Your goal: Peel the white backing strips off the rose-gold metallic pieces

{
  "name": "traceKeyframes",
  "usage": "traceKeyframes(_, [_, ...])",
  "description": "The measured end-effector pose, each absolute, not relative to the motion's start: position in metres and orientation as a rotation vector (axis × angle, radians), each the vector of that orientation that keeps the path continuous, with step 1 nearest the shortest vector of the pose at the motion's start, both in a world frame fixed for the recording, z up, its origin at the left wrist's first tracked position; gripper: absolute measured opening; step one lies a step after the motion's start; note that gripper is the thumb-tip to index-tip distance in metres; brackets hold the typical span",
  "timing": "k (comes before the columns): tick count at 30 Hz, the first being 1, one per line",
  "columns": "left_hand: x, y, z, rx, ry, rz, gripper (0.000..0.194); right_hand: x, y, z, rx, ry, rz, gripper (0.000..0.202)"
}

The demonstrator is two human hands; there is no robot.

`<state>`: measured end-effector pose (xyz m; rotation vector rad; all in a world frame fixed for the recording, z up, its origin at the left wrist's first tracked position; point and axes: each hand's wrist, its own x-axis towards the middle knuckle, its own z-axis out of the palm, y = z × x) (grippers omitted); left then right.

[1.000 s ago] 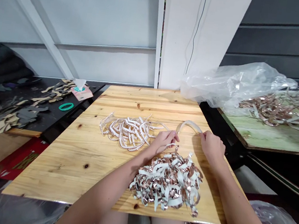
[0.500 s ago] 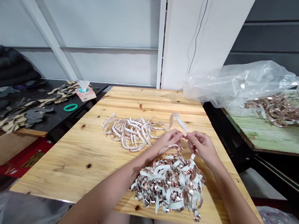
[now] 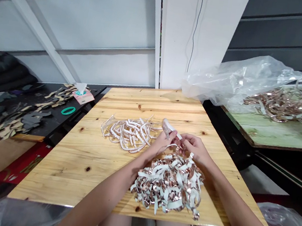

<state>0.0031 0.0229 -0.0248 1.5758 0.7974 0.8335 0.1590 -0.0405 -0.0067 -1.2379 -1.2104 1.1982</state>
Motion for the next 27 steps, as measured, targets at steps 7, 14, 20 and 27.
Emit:
traceKeyframes(7, [0.002, 0.0219, -0.0198, 1.684, 0.848, 0.872, 0.042, 0.1603, -0.0337, -0.0119, -1.279, -1.077, 1.18, 0.017])
traceKeyframes(14, [0.0052, 0.0258, -0.025, 1.671, 0.833, 0.897, 0.043, 0.1606, -0.0342, -0.0131, -1.312, -1.081, 1.075, 0.037])
traceKeyframes(20, [0.0077, 0.0197, -0.0213, 1.559, 0.794, 0.847, 0.043, 0.1562, -0.0348, -0.0156, -1.26, -1.012, 1.164, 0.034])
traceKeyframes(27, [0.0105, 0.0182, -0.022, 1.522, 0.815, 0.841, 0.034, 0.154, -0.0347, -0.0169, -1.336, -0.927, 1.116, 0.02])
